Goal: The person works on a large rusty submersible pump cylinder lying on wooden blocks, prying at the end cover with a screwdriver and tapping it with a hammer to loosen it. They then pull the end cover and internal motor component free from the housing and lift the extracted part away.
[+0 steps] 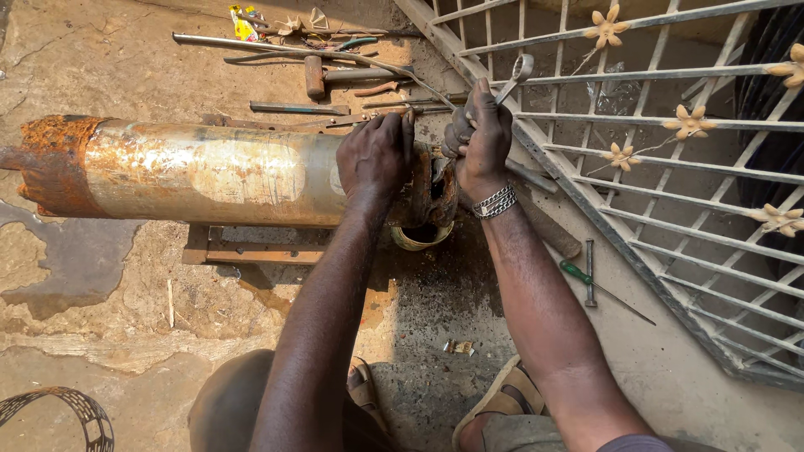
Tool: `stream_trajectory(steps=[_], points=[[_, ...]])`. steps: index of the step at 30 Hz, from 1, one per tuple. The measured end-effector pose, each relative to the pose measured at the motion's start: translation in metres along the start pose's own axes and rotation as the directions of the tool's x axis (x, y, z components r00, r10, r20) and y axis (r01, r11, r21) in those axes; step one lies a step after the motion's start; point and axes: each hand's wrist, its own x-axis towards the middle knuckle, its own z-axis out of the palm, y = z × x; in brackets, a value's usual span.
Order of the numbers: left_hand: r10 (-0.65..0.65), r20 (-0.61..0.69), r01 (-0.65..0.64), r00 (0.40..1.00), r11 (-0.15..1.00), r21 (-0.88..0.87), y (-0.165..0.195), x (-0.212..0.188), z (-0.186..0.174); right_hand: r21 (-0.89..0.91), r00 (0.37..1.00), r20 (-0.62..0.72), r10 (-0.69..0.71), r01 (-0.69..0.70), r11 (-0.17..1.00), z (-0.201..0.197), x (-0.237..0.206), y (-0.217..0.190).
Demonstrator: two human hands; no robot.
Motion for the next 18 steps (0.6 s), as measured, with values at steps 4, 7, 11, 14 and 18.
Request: stream_trajectory(steps=[4, 7, 11, 14, 18], points=[[-0.036, 0.036, 0.037, 0.999, 0.999, -0.014, 0.0, -0.002, 0.002, -0.089, 0.942, 0.132, -0.31, 0.323, 0.942, -0.005, -0.059, 0.014], [-0.008, 0.015, 0.009, 1.0, 0.999, -0.034, -0.002, -0.002, 0.004, -0.207, 0.59, 0.598, -0.542, 0.767, 0.607, -0.006, -0.128, 0.017], [-0.031, 0.055, 0.03, 0.998, 1.0, 0.004, -0.005, 0.002, 0.007, -0.076, 0.665, 0.537, -0.52, 0.651, 0.755, -0.009, -0.138, -0.002], [-0.068, 0.12, 0.068, 0.99, 0.998, 0.002, -0.006, 0.0, 0.011, -0.03, 0.87, 0.221, -0.44, 0.457, 0.889, -0.011, -0.075, -0.018], [0.041, -0.053, -0.04, 0.998, 0.999, 0.012, -0.007, -0.001, 0.014, -0.041, 0.999, -0.008, -0.038, 0.038, 0.998, -0.001, -0.005, -0.009]])
